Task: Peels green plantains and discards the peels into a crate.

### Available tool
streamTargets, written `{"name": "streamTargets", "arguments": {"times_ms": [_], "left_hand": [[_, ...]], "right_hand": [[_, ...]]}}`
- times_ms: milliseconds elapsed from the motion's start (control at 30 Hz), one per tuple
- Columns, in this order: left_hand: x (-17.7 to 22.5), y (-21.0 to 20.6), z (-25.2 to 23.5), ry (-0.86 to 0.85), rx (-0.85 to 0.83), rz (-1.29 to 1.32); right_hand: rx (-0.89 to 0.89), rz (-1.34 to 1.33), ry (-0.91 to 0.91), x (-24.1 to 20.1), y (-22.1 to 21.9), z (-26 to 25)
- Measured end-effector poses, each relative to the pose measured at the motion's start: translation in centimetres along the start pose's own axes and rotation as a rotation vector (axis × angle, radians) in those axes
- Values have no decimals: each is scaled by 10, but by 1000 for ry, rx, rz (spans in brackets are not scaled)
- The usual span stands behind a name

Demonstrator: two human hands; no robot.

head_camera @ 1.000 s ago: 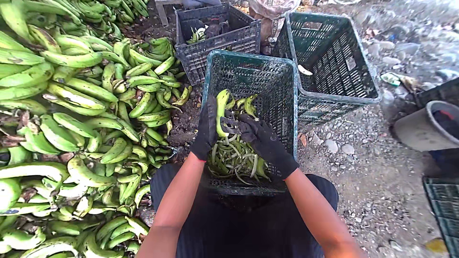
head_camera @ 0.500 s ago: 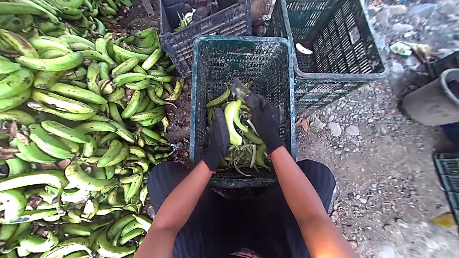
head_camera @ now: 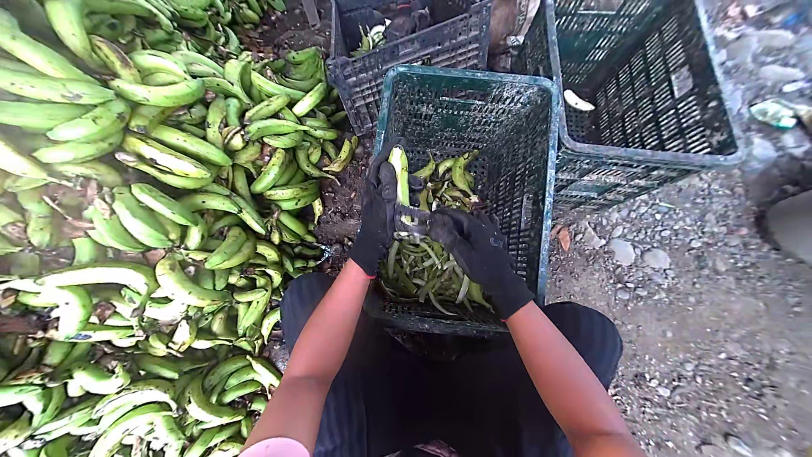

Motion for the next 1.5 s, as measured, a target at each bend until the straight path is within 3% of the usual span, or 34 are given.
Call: {"name": "streamTargets", "arguments": {"times_ms": [133, 200, 300, 533, 633, 700, 800, 867, 900, 967, 1100, 1200, 1300, 1400, 1500], "left_hand": [[-29, -24, 18, 364, -135, -43], [-30, -34, 32, 453, -219, -91], [-22, -27, 24, 277, -211, -32], [-11, 10, -7, -195, 396, 106], [-14, 23, -9, -338, 473, 146], [-9, 16, -2, -296, 382, 93], [-18, -11, 14, 154, -135, 29], [-30, -37, 29, 485, -360, 6], [-34, -42, 32, 543, -409, -7], [-32, -39, 22, 368, -301, -10], [-22, -8, 1, -181, 133, 59], [-17, 6, -6, -304, 402, 181], [-13, 15, -6, -382, 461, 242], [-11, 7, -4, -343, 234, 229], [-16, -10, 1, -9, -104, 112]], "right_hand": [[180, 108, -225, 22, 8, -22], [279, 78, -278, 31, 19, -27], [321, -69, -144, 30, 26, -24], [55, -27, -57, 1, -17, -1], [60, 75, -27, -7, -18, -2], [100, 102, -25, -7, -16, -2], [185, 100, -94, 8, -2, -17], [245, 53, -153, 26, 12, -26], [285, 8, -170, 33, 16, -25], [333, -100, -155, 36, 21, -21], [172, -20, -44, 9, 4, 0], [96, 88, -39, -1, -17, 1], [123, 126, -7, -7, -22, 0], [176, 121, 12, -5, -18, -2], [246, 129, -61, 9, -6, -15]]}}
Point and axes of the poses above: each hand's wrist, its own z-axis away from the middle knuckle, its own y-axis out of the back of the hand, x = y × z, the point moved 3 cm from there along -z, towards the middle knuckle, and after that the axes turned 13 degrees about y, right-handed, at the moved point
